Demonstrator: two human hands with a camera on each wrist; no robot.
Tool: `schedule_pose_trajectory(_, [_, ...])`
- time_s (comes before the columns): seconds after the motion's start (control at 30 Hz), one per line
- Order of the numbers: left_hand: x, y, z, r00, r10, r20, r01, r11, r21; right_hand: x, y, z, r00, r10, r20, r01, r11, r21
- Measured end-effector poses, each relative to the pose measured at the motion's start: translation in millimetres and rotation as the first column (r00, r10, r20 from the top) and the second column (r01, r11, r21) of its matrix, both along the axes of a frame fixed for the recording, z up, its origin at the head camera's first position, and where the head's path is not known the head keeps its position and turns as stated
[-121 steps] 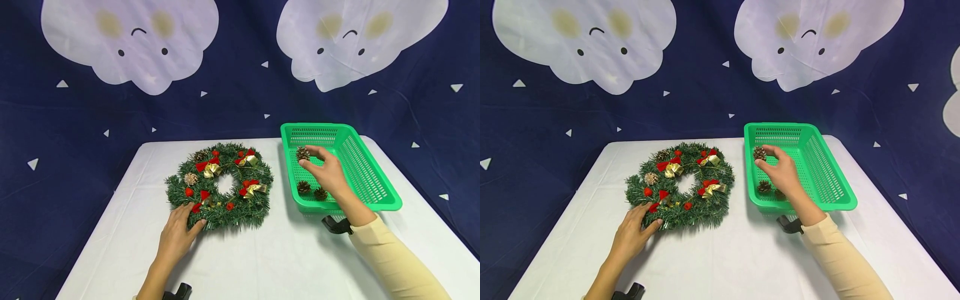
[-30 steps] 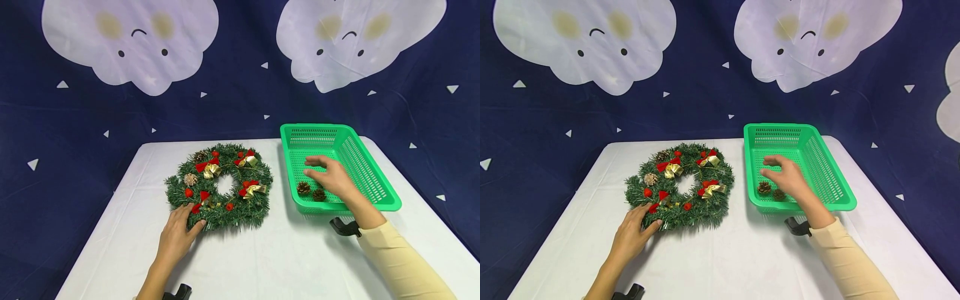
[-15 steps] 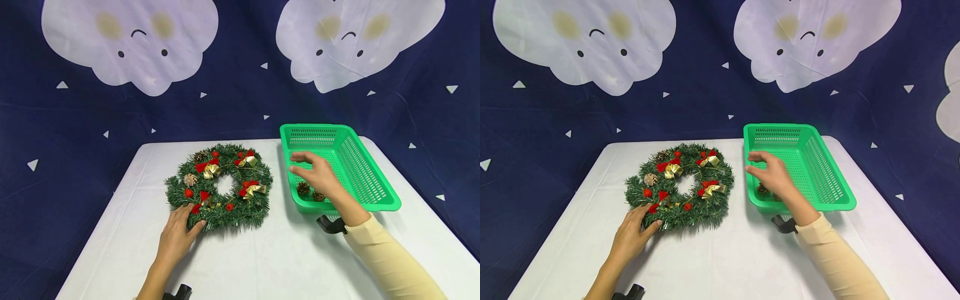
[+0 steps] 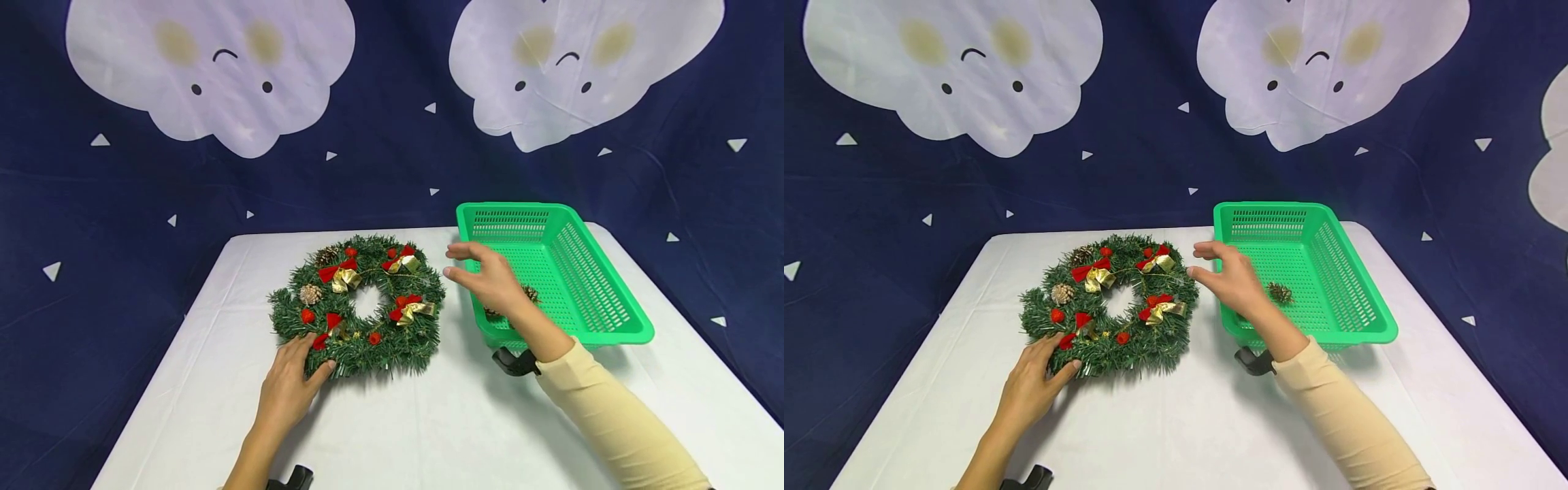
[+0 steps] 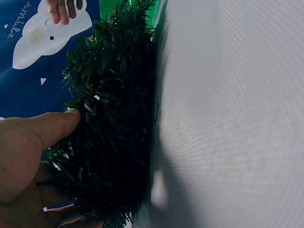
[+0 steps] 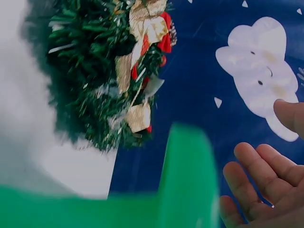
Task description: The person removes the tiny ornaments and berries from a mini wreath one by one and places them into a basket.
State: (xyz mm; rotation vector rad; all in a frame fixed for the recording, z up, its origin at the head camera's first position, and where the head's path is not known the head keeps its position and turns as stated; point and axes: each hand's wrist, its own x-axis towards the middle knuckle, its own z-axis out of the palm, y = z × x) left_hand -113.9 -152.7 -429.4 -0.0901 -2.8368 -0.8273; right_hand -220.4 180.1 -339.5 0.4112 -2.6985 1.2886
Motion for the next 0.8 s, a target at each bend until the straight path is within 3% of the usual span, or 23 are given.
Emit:
schedule_pose_trajectory(0.4, [-0.4,-1.1,-1.0,1.0,-0.007,-0.009,0.007,1.0,0.004,-7.6,-47.4,-0.6,0.998,0.056,-0.012,-0.056,0.998,0.009])
schedule_pose_trajectory(0.8, [-0.9,-1.7,-1.5,1.0,-0.008,-0.011,0.008,1.0,0.004,-15.6,-78.8,-10.2,0.997,0.077,0.006,-0.076,0.995,-0.062])
